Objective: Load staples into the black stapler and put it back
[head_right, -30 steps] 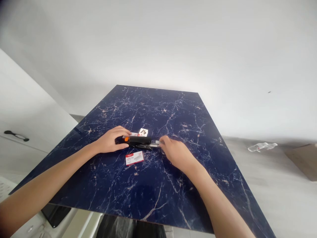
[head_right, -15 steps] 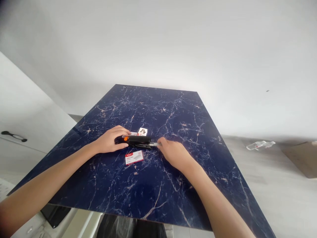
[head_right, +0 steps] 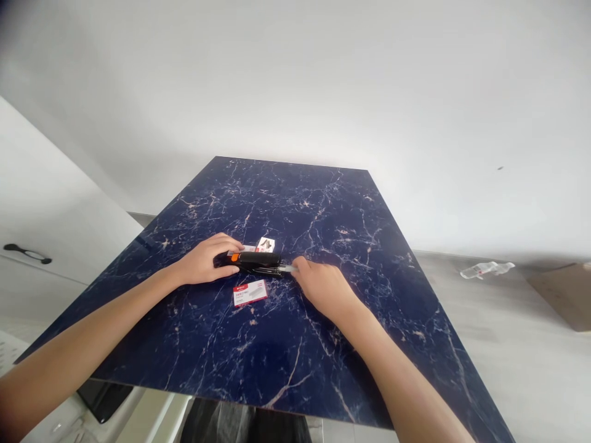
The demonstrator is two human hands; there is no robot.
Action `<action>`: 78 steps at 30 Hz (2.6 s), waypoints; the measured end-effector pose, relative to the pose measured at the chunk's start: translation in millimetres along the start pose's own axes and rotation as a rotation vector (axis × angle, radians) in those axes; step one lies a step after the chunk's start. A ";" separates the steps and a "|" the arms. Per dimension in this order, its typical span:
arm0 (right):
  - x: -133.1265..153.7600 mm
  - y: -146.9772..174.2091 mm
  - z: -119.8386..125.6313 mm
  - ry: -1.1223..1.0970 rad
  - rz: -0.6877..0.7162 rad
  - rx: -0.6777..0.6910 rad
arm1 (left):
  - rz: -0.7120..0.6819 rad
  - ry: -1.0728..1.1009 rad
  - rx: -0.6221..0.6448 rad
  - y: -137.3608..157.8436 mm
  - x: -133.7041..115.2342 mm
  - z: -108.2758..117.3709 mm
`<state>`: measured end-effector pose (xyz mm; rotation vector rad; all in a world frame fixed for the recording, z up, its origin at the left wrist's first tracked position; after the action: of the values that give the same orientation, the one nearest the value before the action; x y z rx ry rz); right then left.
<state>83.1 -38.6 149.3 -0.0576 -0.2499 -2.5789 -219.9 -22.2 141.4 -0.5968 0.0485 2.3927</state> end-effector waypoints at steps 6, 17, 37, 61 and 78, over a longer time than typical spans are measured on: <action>-2.5 0.5 -2.5 -0.068 0.004 -0.022 | -0.003 0.010 -0.005 0.1 0.2 0.2; -1.4 3.6 4.6 -0.122 -0.002 -0.026 | 0.021 0.014 0.006 0.1 -0.1 -0.1; 51.7 -2.7 -12.6 -0.328 0.210 -0.164 | -0.007 -0.004 -0.040 -7.3 -7.9 -11.1; 23.6 -3.9 -11.8 -0.601 0.001 -0.300 | 0.145 0.020 -0.070 -2.6 -58.9 -26.7; 22.1 -4.7 -13.9 -0.628 0.094 -0.332 | -0.008 0.059 -0.044 -14.8 -49.8 -33.8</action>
<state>62.0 -48.7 136.8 -0.9800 -0.0369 -2.4108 -163.5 -46.6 134.3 -0.6873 0.0197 2.3734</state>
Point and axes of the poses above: each hand's wrist, its own y-axis away from the middle knuckle, its own z-axis out of the back of the hand, x = y × z, the point moved 3 cm from there along -y, towards the middle knuckle, and after that the axes turned 7 degrees about x, right-handed, at the moved point
